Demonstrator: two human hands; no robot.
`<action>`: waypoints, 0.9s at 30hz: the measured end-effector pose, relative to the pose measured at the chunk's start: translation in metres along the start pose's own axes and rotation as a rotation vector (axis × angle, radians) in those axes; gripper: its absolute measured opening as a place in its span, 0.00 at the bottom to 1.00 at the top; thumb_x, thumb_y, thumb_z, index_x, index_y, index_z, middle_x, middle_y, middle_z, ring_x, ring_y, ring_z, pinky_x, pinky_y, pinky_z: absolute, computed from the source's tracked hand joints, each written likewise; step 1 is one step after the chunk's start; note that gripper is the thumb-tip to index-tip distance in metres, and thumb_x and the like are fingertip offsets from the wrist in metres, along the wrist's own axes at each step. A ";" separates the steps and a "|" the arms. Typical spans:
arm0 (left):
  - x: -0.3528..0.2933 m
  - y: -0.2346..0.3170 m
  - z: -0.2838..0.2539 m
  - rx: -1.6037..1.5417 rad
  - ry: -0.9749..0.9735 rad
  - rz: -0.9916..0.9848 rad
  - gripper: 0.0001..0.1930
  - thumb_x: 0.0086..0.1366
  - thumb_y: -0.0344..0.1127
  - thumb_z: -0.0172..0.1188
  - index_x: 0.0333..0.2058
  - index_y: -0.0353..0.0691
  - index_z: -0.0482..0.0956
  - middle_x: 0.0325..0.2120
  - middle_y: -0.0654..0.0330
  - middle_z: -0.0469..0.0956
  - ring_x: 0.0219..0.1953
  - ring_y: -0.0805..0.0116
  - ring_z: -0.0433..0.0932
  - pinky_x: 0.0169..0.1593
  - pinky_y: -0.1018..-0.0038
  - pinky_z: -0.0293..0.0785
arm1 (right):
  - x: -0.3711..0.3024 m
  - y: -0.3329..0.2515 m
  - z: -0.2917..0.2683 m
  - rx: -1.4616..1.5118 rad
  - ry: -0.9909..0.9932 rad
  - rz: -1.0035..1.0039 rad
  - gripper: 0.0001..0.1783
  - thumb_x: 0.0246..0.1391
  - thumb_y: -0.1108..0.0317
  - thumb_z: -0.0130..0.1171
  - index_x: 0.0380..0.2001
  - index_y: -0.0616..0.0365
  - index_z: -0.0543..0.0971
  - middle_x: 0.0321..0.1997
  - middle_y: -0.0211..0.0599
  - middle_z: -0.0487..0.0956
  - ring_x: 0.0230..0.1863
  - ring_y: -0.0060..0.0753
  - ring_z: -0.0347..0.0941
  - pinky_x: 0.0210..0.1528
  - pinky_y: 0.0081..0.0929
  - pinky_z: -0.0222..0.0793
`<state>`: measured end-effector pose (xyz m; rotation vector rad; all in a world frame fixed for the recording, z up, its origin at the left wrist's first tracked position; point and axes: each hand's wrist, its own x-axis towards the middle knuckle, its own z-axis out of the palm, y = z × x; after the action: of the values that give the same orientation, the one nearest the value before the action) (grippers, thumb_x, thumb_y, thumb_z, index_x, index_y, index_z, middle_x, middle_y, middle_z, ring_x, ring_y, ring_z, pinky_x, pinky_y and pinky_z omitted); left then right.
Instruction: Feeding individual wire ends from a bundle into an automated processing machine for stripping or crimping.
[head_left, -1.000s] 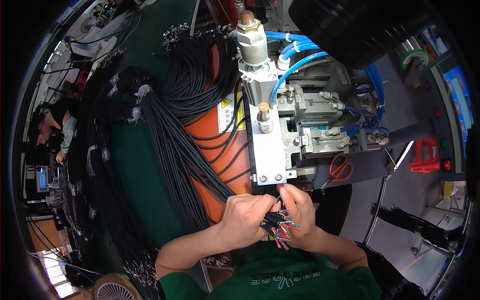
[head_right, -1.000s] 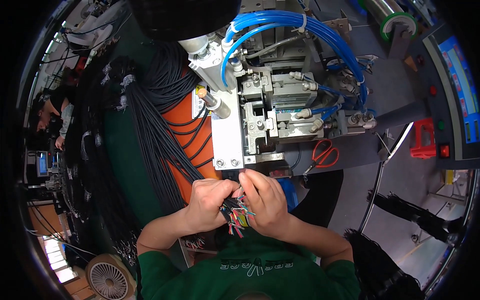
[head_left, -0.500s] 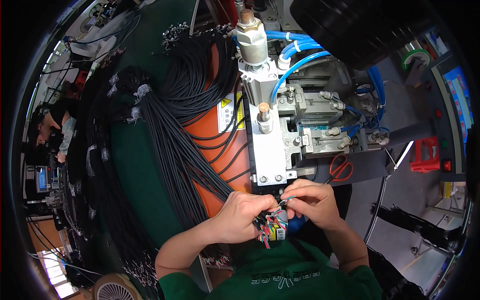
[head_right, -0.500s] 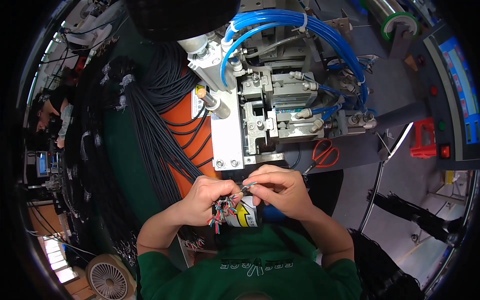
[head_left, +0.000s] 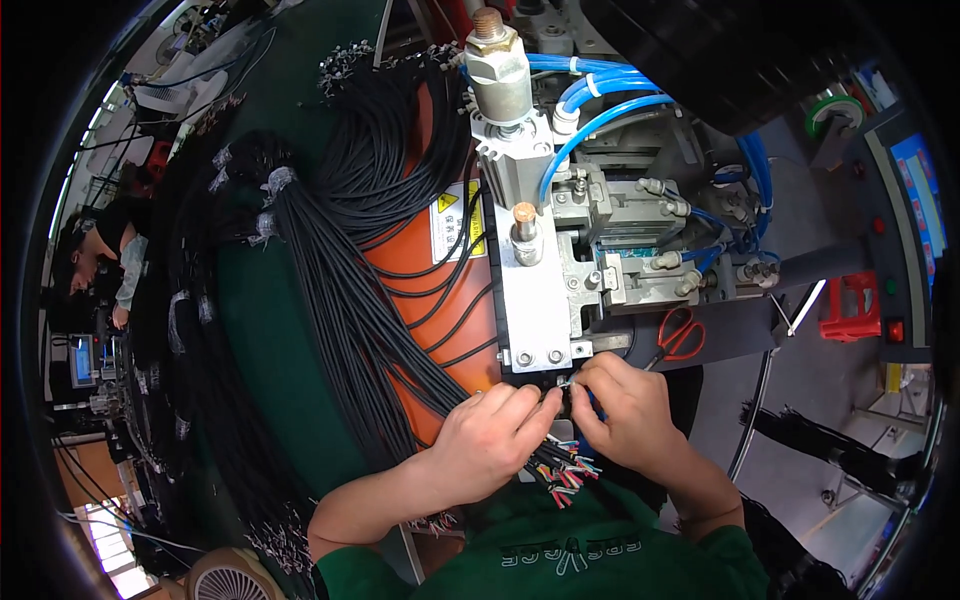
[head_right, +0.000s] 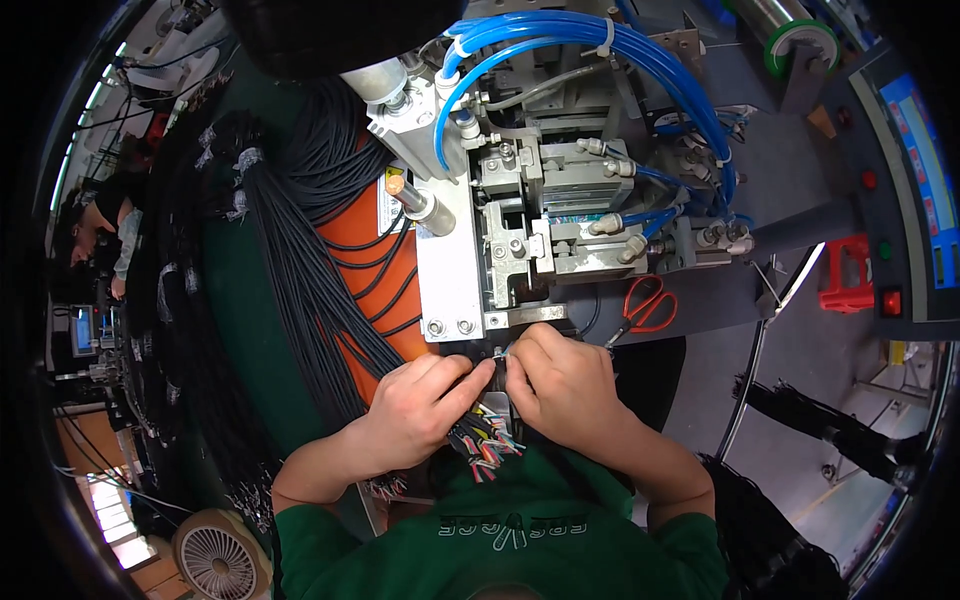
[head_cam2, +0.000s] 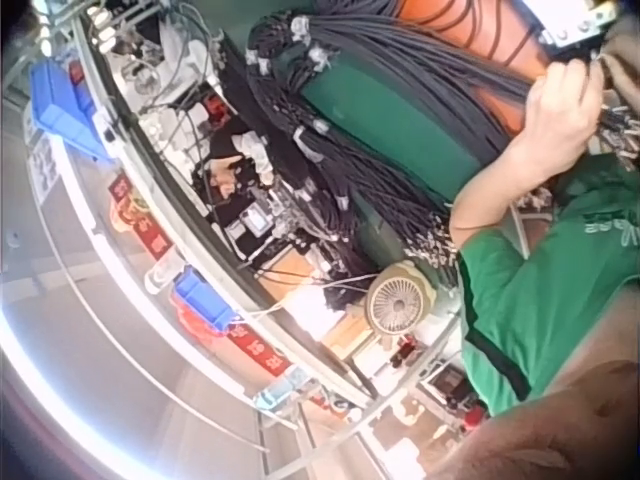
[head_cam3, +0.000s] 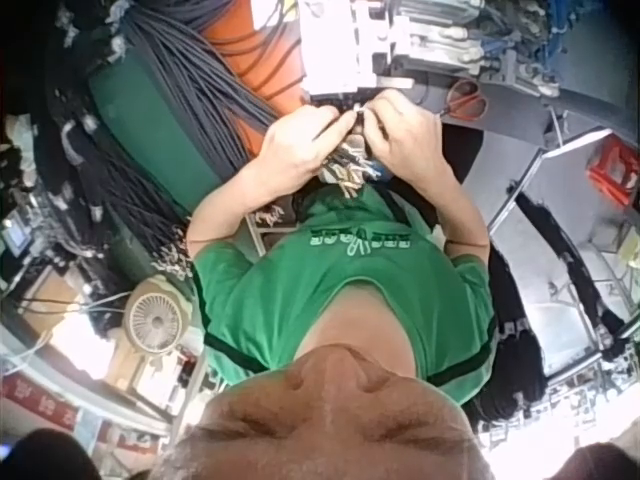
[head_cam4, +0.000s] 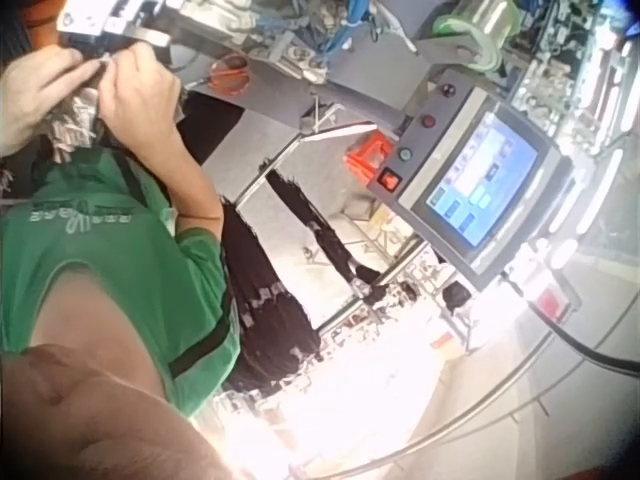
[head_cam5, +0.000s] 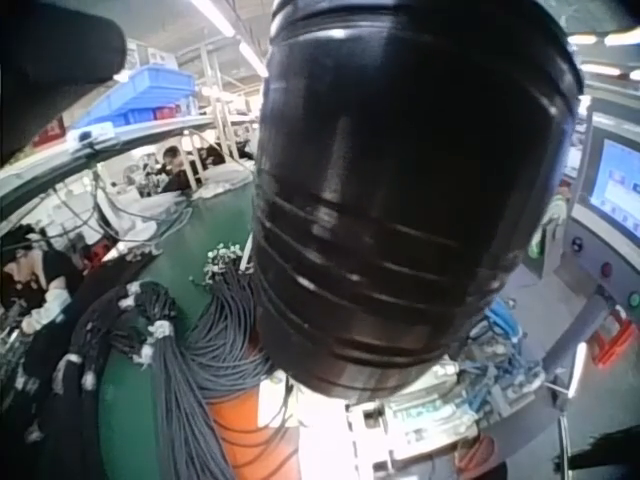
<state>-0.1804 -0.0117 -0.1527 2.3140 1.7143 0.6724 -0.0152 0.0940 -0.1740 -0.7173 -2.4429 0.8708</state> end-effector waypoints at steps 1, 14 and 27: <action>0.001 0.000 0.000 0.019 -0.026 -0.001 0.22 0.49 0.30 0.55 0.46 0.31 0.75 0.29 0.61 0.67 0.29 0.68 0.69 0.28 0.76 0.71 | -0.001 0.001 0.002 0.000 -0.001 0.001 0.03 0.45 0.72 0.59 0.25 0.60 0.76 0.27 0.35 0.74 0.22 0.38 0.74 0.22 0.31 0.69; 0.010 0.008 -0.007 0.091 -0.140 -0.014 0.20 0.52 0.29 0.55 0.45 0.29 0.75 0.28 0.61 0.65 0.29 0.68 0.68 0.29 0.77 0.70 | -0.004 0.000 0.006 -0.001 0.049 -0.015 0.04 0.48 0.73 0.59 0.29 0.62 0.77 0.29 0.35 0.75 0.23 0.37 0.75 0.23 0.29 0.70; 0.015 0.008 -0.005 0.133 -0.162 -0.011 0.18 0.52 0.30 0.55 0.42 0.26 0.74 0.30 0.58 0.67 0.33 0.65 0.70 0.33 0.74 0.70 | -0.006 0.006 0.014 0.070 0.178 -0.052 0.04 0.50 0.74 0.59 0.30 0.61 0.77 0.31 0.38 0.76 0.23 0.39 0.75 0.21 0.30 0.69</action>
<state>-0.1729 -0.0007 -0.1415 2.3704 1.7451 0.3673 -0.0162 0.0885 -0.1890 -0.6728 -2.2523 0.8313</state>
